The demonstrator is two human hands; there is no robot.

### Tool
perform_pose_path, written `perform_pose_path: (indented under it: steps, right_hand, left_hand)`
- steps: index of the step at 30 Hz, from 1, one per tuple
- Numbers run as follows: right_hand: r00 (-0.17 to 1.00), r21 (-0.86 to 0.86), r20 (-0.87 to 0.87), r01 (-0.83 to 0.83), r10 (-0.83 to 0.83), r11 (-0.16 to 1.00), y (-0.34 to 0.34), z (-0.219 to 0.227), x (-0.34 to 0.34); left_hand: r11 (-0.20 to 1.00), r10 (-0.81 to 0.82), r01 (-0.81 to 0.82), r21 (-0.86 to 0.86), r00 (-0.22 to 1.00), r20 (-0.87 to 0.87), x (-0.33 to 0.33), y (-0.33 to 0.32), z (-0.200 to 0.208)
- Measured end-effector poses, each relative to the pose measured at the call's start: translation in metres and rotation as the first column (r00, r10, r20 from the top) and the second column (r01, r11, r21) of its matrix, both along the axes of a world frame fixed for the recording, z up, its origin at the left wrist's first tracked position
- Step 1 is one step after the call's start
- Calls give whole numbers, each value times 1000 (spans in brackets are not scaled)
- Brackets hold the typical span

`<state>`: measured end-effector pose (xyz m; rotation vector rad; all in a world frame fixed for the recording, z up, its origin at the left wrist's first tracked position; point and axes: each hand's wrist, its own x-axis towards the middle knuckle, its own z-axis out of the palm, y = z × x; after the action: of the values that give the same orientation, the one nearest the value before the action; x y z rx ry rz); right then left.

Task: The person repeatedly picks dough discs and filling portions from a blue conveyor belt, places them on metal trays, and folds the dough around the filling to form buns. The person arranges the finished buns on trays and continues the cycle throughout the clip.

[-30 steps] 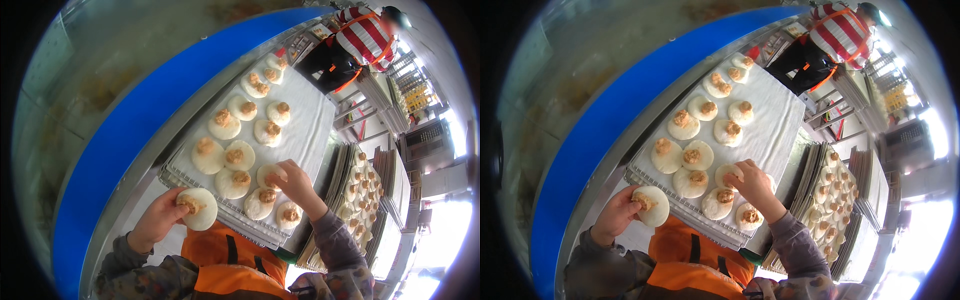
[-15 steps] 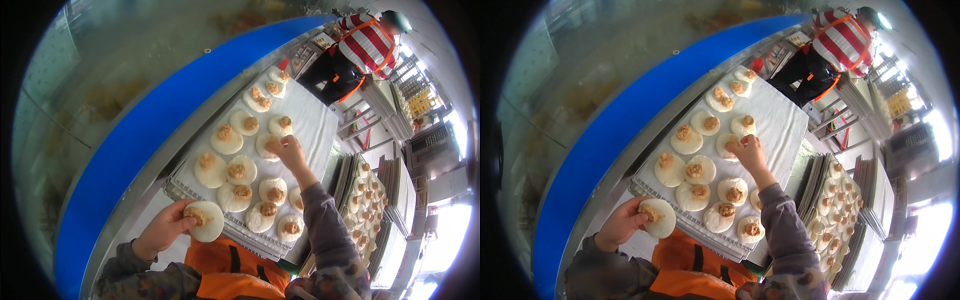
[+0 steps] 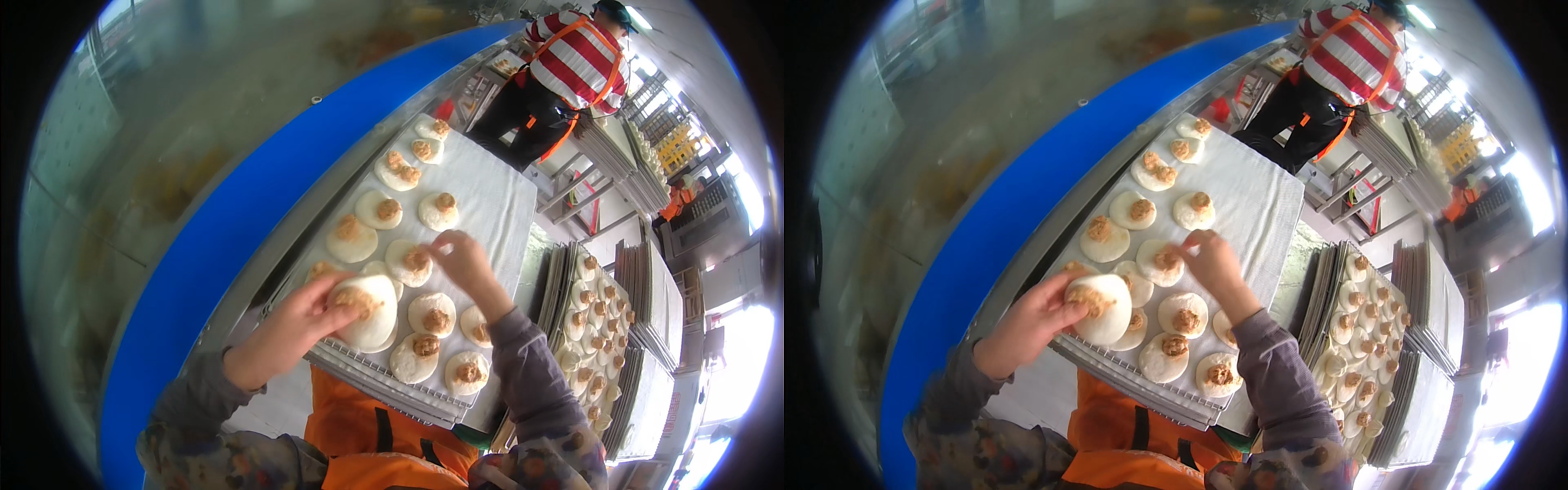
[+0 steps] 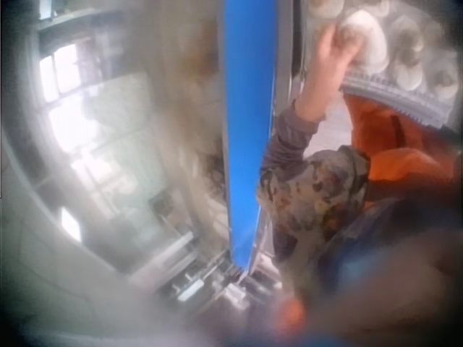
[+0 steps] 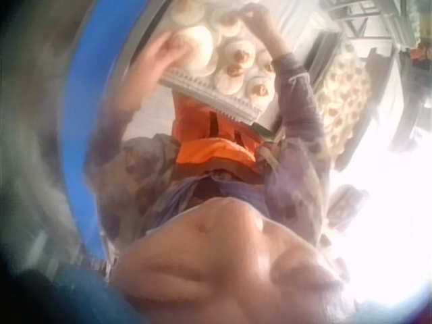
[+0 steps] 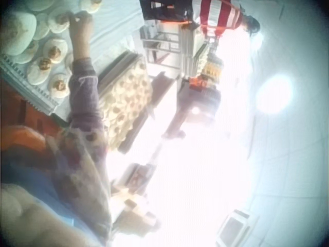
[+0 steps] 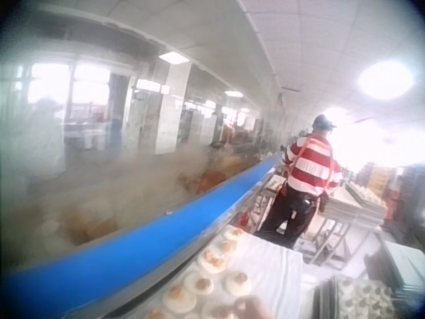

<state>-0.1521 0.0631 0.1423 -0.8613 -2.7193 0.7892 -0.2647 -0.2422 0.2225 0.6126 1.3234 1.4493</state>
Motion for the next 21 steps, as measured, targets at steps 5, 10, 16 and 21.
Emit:
perform_pose_path:
  steps: [5, 10, 16, 21]
  right_hand:
    - [961, 17, -98, 262, -259, 965, 80, -20, -37]
    - [976, -264, 196, 143, -93, 954, 123, -21, -63]
    - [994, -306, 24, 105, -102, 946, 123, -20, -61]
    - [994, -336, 51, 111, -99, 935, 116, -26, -68]
  left_hand:
    - [983, -177, 180, 23, 979, -103, -8, 67, 4]
    - [973, -232, 229, -40, 950, -208, 9, 142, -26]
    - [914, -401, 373, -156, 782, -478, 9, 240, -71]
    - [917, -310, 249, -311, -47, -950, 22, 263, -106]
